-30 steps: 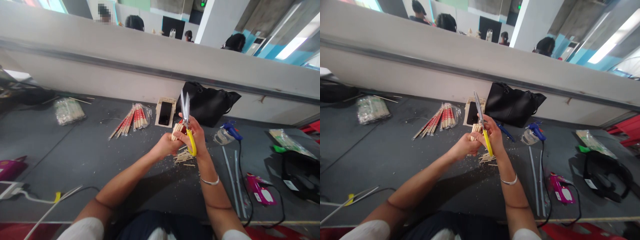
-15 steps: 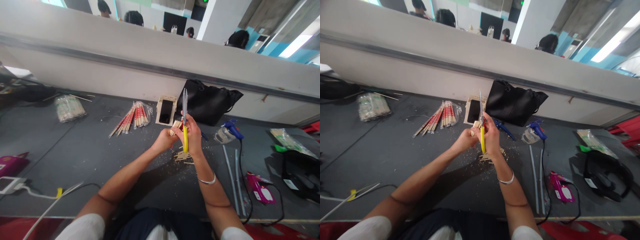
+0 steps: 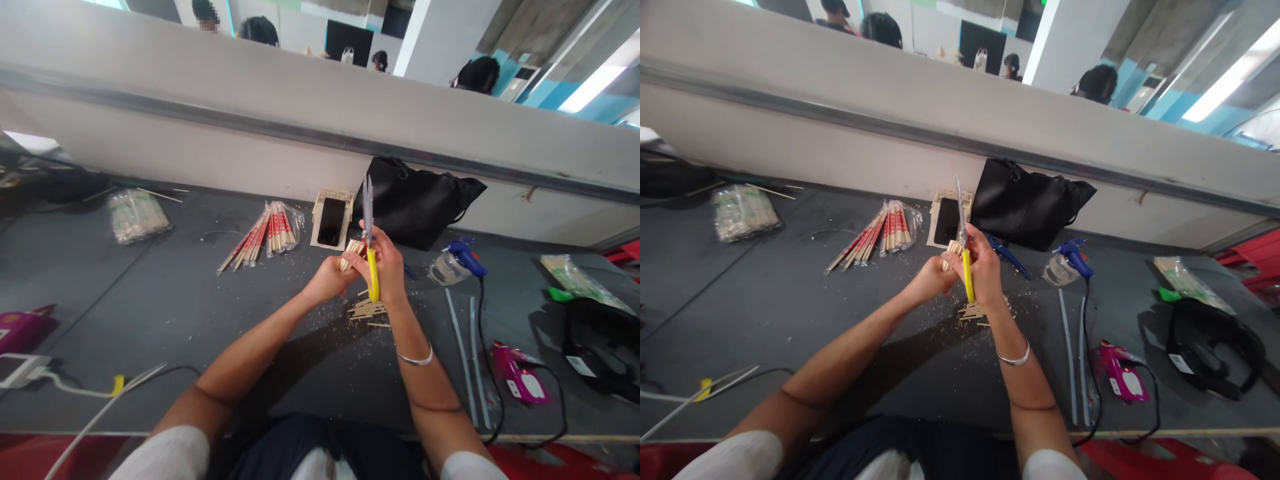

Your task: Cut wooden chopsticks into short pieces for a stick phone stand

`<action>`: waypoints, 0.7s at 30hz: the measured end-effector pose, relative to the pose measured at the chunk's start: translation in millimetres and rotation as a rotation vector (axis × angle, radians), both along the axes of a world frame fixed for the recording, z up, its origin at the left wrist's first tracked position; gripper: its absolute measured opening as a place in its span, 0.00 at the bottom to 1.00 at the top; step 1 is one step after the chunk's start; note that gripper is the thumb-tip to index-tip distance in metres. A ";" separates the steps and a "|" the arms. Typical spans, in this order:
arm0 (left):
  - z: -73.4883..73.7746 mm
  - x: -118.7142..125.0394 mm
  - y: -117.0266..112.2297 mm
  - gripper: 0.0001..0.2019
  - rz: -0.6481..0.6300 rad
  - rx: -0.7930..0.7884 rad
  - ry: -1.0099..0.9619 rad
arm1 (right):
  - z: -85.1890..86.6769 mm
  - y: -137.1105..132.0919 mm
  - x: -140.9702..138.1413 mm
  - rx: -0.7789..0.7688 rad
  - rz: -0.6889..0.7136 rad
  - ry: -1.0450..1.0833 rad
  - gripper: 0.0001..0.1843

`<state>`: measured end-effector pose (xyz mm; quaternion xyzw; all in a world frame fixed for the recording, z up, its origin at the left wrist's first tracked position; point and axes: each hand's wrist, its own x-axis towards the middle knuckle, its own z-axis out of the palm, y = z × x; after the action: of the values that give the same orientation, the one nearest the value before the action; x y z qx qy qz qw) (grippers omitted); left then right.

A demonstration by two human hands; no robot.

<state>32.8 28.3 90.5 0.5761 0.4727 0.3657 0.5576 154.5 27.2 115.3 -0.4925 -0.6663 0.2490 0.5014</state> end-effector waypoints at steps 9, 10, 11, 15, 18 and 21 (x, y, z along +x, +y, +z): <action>-32.7 -0.1 20.2 0.17 0.149 0.133 -0.184 | 4.7 3.5 10.9 0.003 -0.020 0.092 0.31; -40.6 -2.7 26.3 0.19 0.219 0.159 -0.198 | 5.3 4.0 12.2 0.004 -0.031 0.102 0.31; -48.7 -5.9 32.3 0.20 0.293 0.177 -0.208 | 5.9 4.3 13.5 0.004 -0.041 0.110 0.32; -75.9 -17.3 48.4 0.21 0.371 0.146 -0.174 | 7.5 4.8 16.3 0.018 -0.069 0.138 0.32; -84.9 -19.6 50.0 0.21 0.374 0.138 -0.163 | 7.2 4.6 15.7 0.024 -0.064 0.125 0.30; -85.7 -18.6 47.1 0.21 0.399 0.165 -0.165 | 6.0 4.4 13.8 0.003 -0.043 0.132 0.29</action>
<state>14.2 75.3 4.8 0.4830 0.4987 0.5520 0.4618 168.3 31.6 121.3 -0.4884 -0.6215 0.2694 0.5502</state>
